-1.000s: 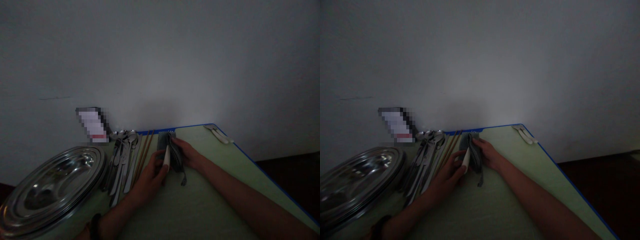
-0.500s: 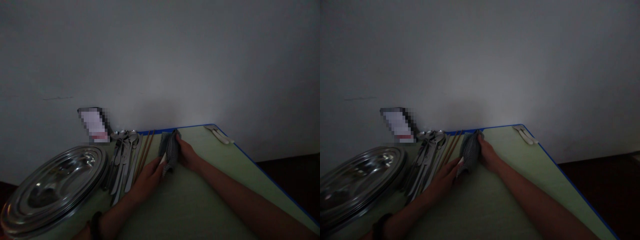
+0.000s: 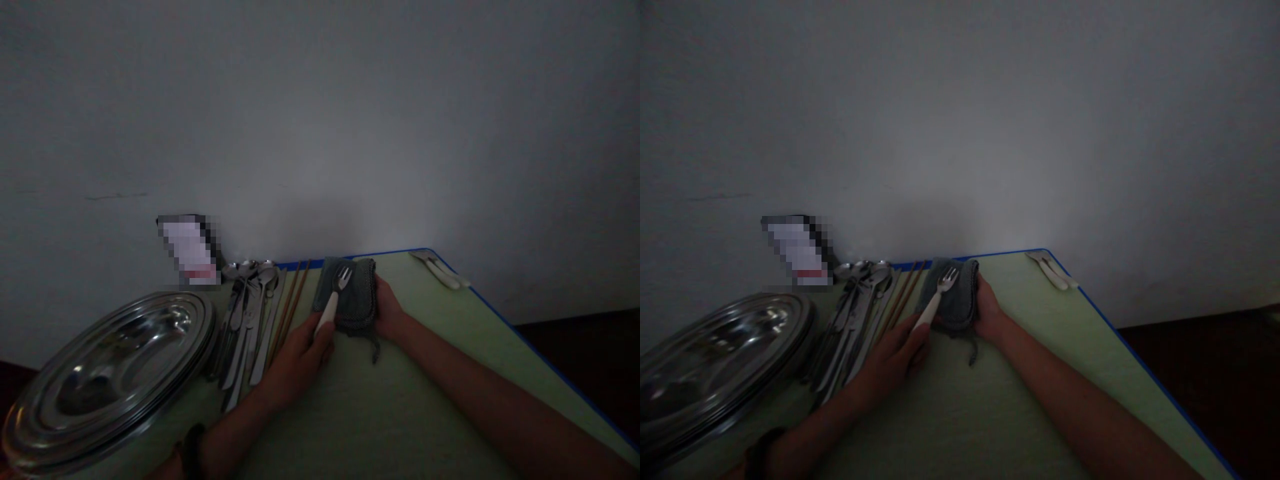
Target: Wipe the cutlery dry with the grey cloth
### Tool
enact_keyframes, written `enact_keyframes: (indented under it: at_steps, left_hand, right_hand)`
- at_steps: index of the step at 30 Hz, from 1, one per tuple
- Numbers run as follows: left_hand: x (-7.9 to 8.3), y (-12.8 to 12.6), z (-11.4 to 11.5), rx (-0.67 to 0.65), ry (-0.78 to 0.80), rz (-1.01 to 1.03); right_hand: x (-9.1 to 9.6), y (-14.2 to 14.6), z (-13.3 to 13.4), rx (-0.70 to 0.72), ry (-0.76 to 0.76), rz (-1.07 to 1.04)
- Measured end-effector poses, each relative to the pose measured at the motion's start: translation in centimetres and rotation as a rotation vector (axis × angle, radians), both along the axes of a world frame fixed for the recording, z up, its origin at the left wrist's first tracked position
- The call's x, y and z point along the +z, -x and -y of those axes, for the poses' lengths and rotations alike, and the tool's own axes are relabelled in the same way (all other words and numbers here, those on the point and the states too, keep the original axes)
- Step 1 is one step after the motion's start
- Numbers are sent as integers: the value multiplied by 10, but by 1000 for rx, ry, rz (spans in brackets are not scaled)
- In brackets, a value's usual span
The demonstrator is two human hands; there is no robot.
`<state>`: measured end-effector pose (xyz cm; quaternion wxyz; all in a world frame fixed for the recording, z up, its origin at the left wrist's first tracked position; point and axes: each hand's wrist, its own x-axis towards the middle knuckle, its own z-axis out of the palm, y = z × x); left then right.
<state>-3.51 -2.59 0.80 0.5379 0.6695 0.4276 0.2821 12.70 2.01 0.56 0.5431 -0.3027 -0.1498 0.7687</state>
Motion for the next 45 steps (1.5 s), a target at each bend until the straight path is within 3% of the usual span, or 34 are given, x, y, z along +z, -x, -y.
enact_keyframes:
  at_steps: [3, 7, 13, 16, 23, 29, 32, 40, 45]
  left_hand:
    - [5, 0, 1, -29, -54, -65]
    - [6, 0, 1, -51, -99, -114]
    - [4, 4, -3, -80, -84, -157]
    - [5, 5, -3, -132, -177, -251]
    - [10, -1, 7, -221, -412, -438]
    - [11, 2, 8, -115, -261, -277]
    - [8, 5, 10, -49, -279, -198]
    - [12, 1, 11, -174, -265, -267]
    - [11, 3, 10, -190, -241, -262]
  right_hand:
    - [-3, 2, 1, 22, -20, 83]
    - [-9, 3, 3, -16, -240, 210]
    - [-16, 8, 3, -174, -429, 516]
    - [-19, 10, 1, -248, -447, 628]
    - [-14, 6, 2, -124, -175, 312]
    - [-7, 4, 0, -29, -143, 76]
    - [-5, 1, -2, 50, -208, -26]
    - [6, 1, 8, 105, -154, 19]
    - [-2, 5, 8, 135, -144, 142]
